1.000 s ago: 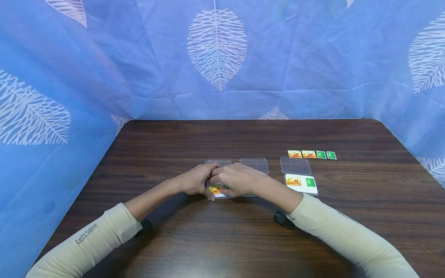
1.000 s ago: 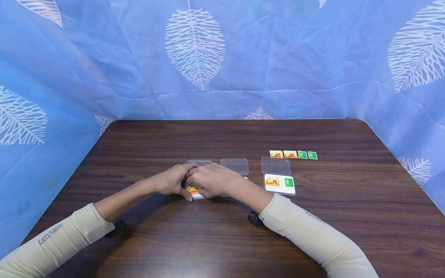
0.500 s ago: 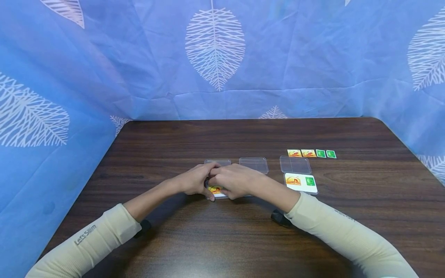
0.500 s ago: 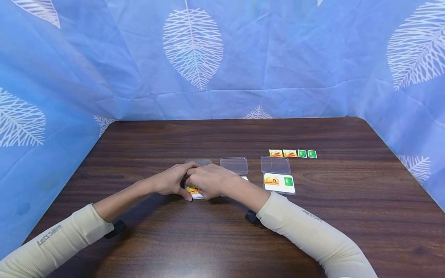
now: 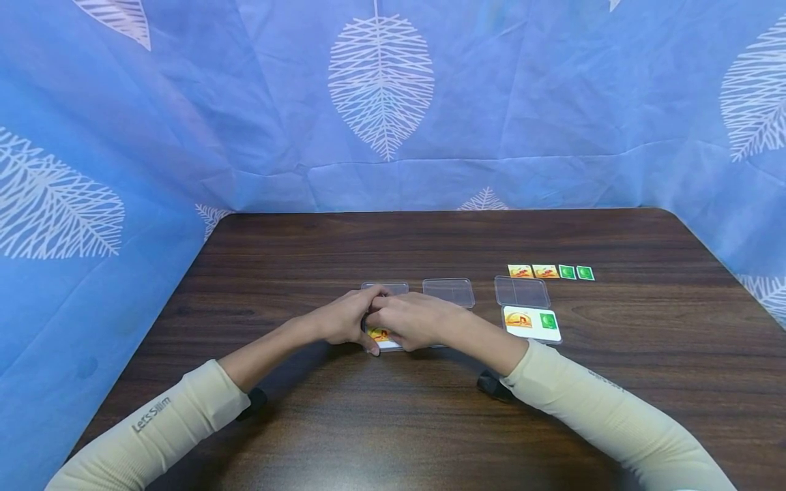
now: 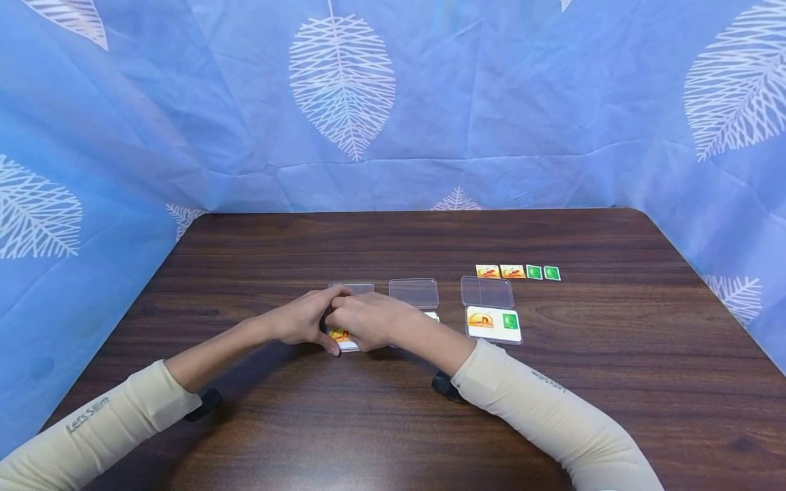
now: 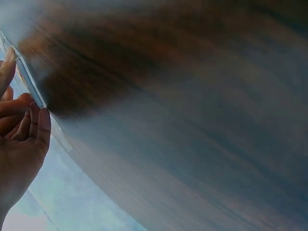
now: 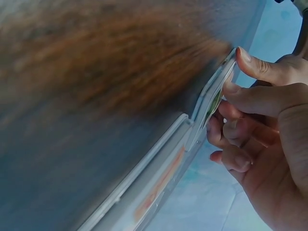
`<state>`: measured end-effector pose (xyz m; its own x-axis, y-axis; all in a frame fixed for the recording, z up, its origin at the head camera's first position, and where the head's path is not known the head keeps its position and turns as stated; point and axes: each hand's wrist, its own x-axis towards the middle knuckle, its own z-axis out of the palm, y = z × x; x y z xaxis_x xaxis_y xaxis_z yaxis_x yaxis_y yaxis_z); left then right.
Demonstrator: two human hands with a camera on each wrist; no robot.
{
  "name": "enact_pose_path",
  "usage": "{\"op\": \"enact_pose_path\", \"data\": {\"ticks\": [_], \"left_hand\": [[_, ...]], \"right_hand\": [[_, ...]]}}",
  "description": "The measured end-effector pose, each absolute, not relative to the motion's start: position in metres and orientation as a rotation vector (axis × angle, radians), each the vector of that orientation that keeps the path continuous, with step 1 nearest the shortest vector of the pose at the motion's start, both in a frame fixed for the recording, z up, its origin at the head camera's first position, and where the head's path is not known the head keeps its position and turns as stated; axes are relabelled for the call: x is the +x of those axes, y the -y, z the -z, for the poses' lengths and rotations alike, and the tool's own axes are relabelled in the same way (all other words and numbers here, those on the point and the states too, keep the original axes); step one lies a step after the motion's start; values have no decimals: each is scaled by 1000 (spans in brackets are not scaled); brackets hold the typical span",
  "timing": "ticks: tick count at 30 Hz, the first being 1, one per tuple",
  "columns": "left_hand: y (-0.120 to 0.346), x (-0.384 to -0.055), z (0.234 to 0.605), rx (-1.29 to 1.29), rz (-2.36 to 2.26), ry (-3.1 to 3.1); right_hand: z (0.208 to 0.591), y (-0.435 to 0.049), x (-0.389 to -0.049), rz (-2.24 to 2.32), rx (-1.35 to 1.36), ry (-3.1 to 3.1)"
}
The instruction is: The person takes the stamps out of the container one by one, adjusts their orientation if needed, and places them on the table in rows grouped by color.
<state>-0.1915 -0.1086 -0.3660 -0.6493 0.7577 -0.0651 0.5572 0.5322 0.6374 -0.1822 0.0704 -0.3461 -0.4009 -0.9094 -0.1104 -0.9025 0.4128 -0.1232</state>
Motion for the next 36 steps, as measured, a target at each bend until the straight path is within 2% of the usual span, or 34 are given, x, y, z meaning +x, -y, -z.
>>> {"op": "enact_pose_path", "data": {"ticks": [24,36], "left_hand": [[107,-190,365,1086,-806,-2460],[108,-191,368,1099,-814,-2453]], "right_hand": [[345,-65,-178,139,-1460,-2541],[348,-64,-172,27,-1476,-2649]]}}
